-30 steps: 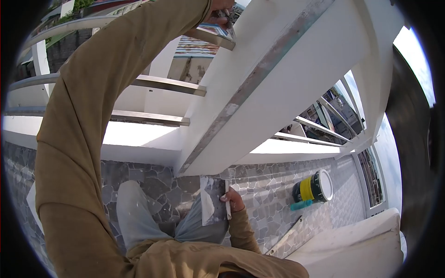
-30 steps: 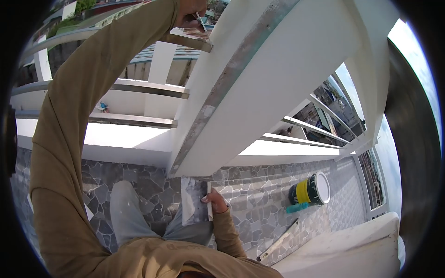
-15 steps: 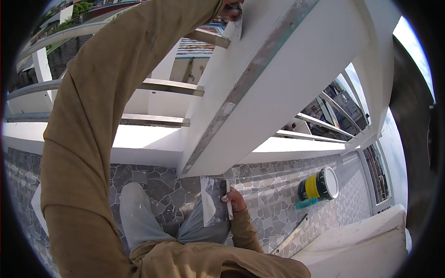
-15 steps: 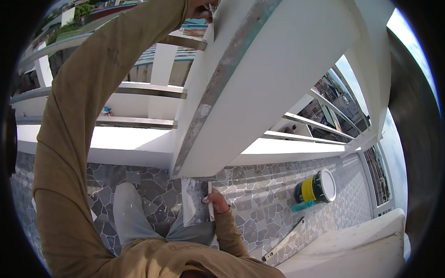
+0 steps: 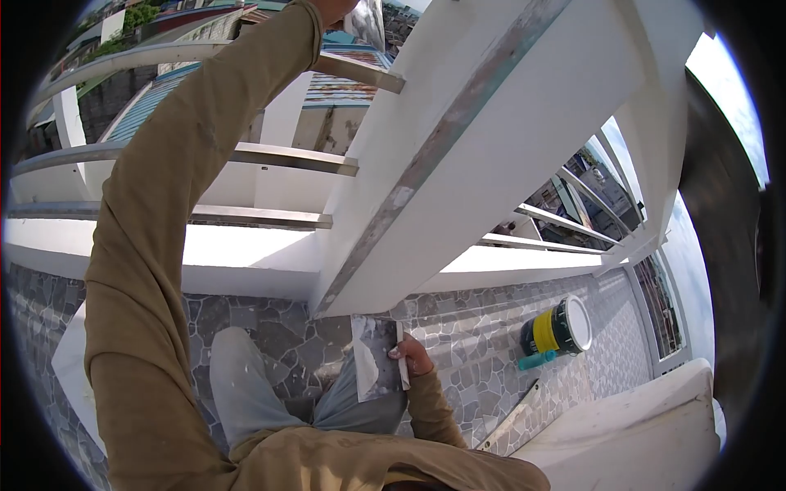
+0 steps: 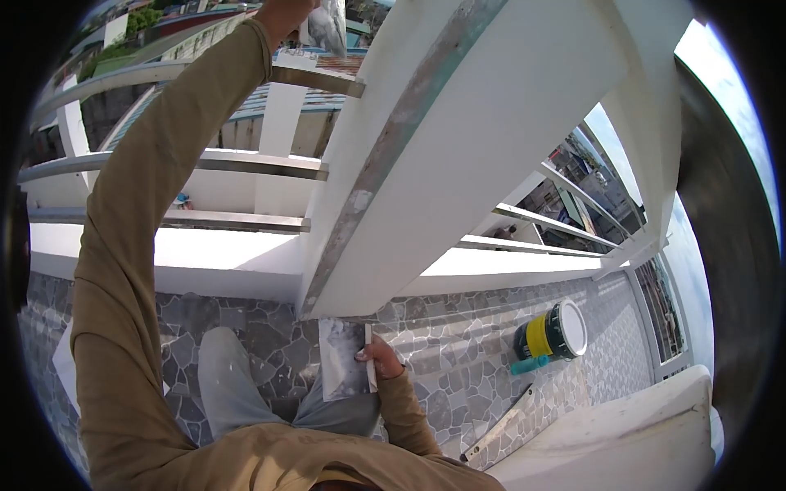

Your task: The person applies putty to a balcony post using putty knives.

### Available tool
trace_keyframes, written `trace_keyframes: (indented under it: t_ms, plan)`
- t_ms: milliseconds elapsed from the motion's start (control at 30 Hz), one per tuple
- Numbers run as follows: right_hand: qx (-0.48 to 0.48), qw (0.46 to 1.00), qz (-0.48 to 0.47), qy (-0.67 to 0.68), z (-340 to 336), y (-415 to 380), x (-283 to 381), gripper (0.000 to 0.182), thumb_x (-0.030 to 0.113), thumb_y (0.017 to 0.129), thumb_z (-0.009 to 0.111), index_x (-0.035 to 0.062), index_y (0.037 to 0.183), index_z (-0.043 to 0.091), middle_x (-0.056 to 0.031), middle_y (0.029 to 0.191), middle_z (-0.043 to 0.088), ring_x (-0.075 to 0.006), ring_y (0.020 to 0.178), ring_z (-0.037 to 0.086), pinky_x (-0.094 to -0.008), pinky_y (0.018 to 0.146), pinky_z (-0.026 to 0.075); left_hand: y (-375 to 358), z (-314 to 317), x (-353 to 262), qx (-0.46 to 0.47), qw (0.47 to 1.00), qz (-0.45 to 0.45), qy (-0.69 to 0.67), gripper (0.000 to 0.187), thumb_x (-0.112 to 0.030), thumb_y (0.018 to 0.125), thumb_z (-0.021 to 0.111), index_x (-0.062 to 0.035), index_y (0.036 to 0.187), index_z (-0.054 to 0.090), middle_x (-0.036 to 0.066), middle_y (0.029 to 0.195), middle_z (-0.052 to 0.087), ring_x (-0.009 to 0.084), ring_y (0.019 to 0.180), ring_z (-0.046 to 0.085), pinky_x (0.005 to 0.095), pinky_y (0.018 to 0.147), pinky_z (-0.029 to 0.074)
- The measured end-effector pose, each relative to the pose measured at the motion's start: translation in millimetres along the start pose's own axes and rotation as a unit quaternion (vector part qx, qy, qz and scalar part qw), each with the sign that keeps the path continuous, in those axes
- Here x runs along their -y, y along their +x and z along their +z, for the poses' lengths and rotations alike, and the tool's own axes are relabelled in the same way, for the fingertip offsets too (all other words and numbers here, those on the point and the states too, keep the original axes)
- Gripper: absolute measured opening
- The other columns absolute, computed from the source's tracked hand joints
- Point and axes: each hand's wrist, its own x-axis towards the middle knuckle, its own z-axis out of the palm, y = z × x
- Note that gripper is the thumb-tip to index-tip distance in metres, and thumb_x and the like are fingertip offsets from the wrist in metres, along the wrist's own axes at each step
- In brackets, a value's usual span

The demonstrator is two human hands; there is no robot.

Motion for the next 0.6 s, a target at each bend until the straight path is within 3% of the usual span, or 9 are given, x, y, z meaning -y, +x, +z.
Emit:
trace_keyframes:
  t_ms: [33, 67, 167, 200, 233, 267, 333, 533, 600]
  plan:
    - [0.011, 1.000, -0.008, -0.011, 1.6, 0.5, 0.5, 0.062, 0.009, 0.061, 0.053, -0.0083, 0.120, 0.046, -0.0106, 0.103, 0.059, -0.0180, 0.093, 0.058, -0.0263, 0.086, 0.045, 4.4, 18.2, -10.1, -0.121, 0.992, -0.009, 0.035, 0.004, -0.014, 0.075, 0.059, -0.0102, 0.073, 0.059, 0.003, 0.060, 0.060, 0.0191, 0.058, 0.062, 0.0372, 0.049, 0.038]
    - [0.010, 1.000, -0.009, -0.013, -2.8, 1.3, -1.6, 0.062, 0.009, 0.061, 0.053, -0.0083, 0.120, 0.046, -0.0106, 0.103, 0.059, -0.0180, 0.093, 0.058, -0.0263, 0.086, 0.045, 3.7, -1.3, -21.8, -0.060, 0.998, -0.033, 0.004, 0.003, -0.013, 0.075, 0.058, -0.0115, 0.073, 0.059, 0.003, 0.060, 0.059, 0.0184, 0.059, 0.062, 0.0346, 0.050, 0.038]
    - [0.001, 0.999, 0.002, -0.037, -11.4, 2.4, -6.4, 0.063, 0.009, 0.061, 0.053, -0.0087, 0.121, 0.045, -0.0112, 0.106, 0.059, -0.0190, 0.095, 0.058, -0.0269, 0.087, 0.045, -2.1, -43.5, -44.5, -0.089, 0.995, 0.010, -0.032, 0.009, -0.014, 0.076, 0.057, -0.0060, 0.073, 0.060, 0.012, 0.065, 0.062, 0.0265, 0.065, 0.064, 0.0408, 0.053, 0.043]
    - [-0.008, 1.000, 0.002, -0.026, -3.6, -1.5, -2.8, 0.063, 0.009, 0.061, 0.053, -0.0088, 0.121, 0.045, -0.0114, 0.106, 0.059, -0.0192, 0.095, 0.058, -0.0271, 0.088, 0.045, -2.6, -54.2, -51.6, -0.120, 0.957, -0.124, -0.234, 0.016, -0.017, 0.078, 0.056, -0.0016, 0.075, 0.060, 0.018, 0.070, 0.063, 0.0321, 0.070, 0.064, 0.0440, 0.060, 0.046]
    - [-0.018, 1.000, 0.001, -0.015, 0.6, -3.9, -0.9, 0.064, 0.009, 0.061, 0.053, -0.0090, 0.121, 0.045, -0.0115, 0.106, 0.059, -0.0194, 0.095, 0.058, -0.0274, 0.088, 0.045, -4.4, -66.5, -57.7, -0.144, 0.859, -0.249, -0.422, 0.023, -0.019, 0.079, 0.054, 0.0028, 0.077, 0.061, 0.024, 0.075, 0.063, 0.0376, 0.074, 0.063, 0.0472, 0.066, 0.049]
    - [-0.019, 1.000, 0.000, -0.015, 0.0, -4.0, -0.8, 0.064, 0.009, 0.061, 0.053, -0.0090, 0.121, 0.045, -0.0115, 0.106, 0.059, -0.0194, 0.095, 0.058, -0.0274, 0.088, 0.045, -6.6, -79.3, -61.8, -0.145, 0.859, -0.249, -0.424, 0.023, -0.019, 0.079, 0.054, 0.0028, 0.077, 0.061, 0.024, 0.075, 0.063, 0.0376, 0.074, 0.063, 0.0472, 0.066, 0.049]
    - [-0.020, 0.999, -0.001, -0.030, -2.1, -3.6, -0.7, 0.066, 0.009, 0.059, 0.053, -0.0094, 0.122, 0.045, -0.0120, 0.106, 0.059, -0.0201, 0.095, 0.058, -0.0274, 0.089, 0.044, -11.0, -101.3, -65.4, -0.107, 0.815, -0.253, -0.510, 0.036, -0.025, 0.080, 0.051, 0.0095, 0.082, 0.060, 0.032, 0.082, 0.060, 0.0445, 0.082, 0.060, 0.0476, 0.077, 0.048]
    - [-0.001, 1.000, -0.003, 0.004, 0.3, -1.5, -0.6, 0.070, 0.009, 0.057, 0.053, -0.0094, 0.124, 0.043, -0.0124, 0.108, 0.058, -0.0208, 0.097, 0.057, -0.0269, 0.092, 0.043, -5.6, -106.5, -78.5, -0.055, 0.837, -0.246, -0.485, 0.037, -0.025, 0.079, 0.051, 0.0107, 0.085, 0.060, 0.032, 0.084, 0.060, 0.0439, 0.084, 0.060, 0.0478, 0.076, 0.048]
    - [0.007, 1.000, -0.005, 0.011, -1.1, 0.3, -0.5, 0.068, 0.009, 0.058, 0.053, -0.0090, 0.123, 0.044, -0.0114, 0.106, 0.058, -0.0196, 0.095, 0.057, -0.0262, 0.090, 0.043, -1.3, -106.9, -82.7, -0.080, 0.841, -0.223, -0.486, 0.037, -0.025, 0.079, 0.051, 0.0108, 0.084, 0.060, 0.032, 0.083, 0.061, 0.0441, 0.083, 0.060, 0.0481, 0.076, 0.048]
